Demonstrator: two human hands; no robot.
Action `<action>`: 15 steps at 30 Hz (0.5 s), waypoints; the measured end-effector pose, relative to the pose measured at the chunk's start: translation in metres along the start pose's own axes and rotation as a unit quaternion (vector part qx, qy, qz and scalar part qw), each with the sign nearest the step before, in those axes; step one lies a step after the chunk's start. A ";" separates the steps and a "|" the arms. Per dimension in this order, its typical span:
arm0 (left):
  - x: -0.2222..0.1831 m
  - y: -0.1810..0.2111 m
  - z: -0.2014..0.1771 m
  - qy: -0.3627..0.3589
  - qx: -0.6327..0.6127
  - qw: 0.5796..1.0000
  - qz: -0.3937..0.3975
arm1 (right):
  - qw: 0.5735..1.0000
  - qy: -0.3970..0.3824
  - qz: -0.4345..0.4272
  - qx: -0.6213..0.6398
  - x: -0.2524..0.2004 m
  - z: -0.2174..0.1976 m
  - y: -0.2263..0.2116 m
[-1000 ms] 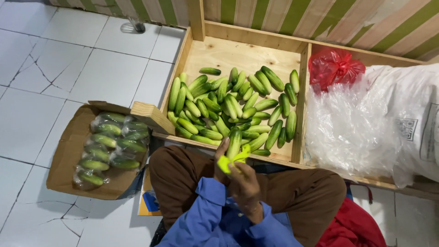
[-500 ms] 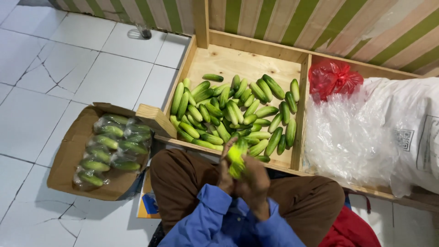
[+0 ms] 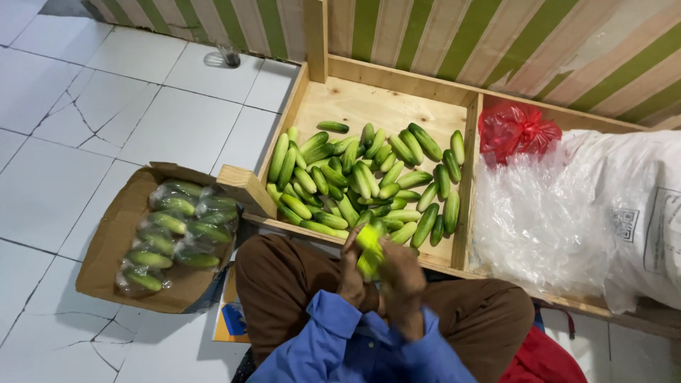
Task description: Packing cucumbers into plastic bags and placing them into a cardboard box
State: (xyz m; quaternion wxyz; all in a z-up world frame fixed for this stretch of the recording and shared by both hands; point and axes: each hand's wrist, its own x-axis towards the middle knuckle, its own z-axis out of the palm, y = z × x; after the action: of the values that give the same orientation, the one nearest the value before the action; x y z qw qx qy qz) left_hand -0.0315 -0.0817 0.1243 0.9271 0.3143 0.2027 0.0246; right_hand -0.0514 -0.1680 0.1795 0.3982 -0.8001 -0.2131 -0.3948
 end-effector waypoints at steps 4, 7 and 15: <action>0.043 -0.051 -0.084 -0.015 0.041 0.999 -0.001 | 0.999 0.001 -0.017 0.032 -0.017 -0.002 -0.023; 0.060 -0.071 -0.100 -0.037 0.105 0.994 -0.006 | 0.998 0.033 -0.052 0.021 -0.008 0.002 -0.007; -0.006 -0.034 -0.010 -0.017 0.019 0.999 0.024 | 0.928 0.046 0.341 0.143 0.052 0.002 0.007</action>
State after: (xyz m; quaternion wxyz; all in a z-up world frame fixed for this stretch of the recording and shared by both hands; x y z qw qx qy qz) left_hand -0.0437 -0.1043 0.0991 0.9236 0.3366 0.1795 0.0378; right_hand -0.0145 -0.1696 0.2174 0.6286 -0.7400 0.0369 -0.2365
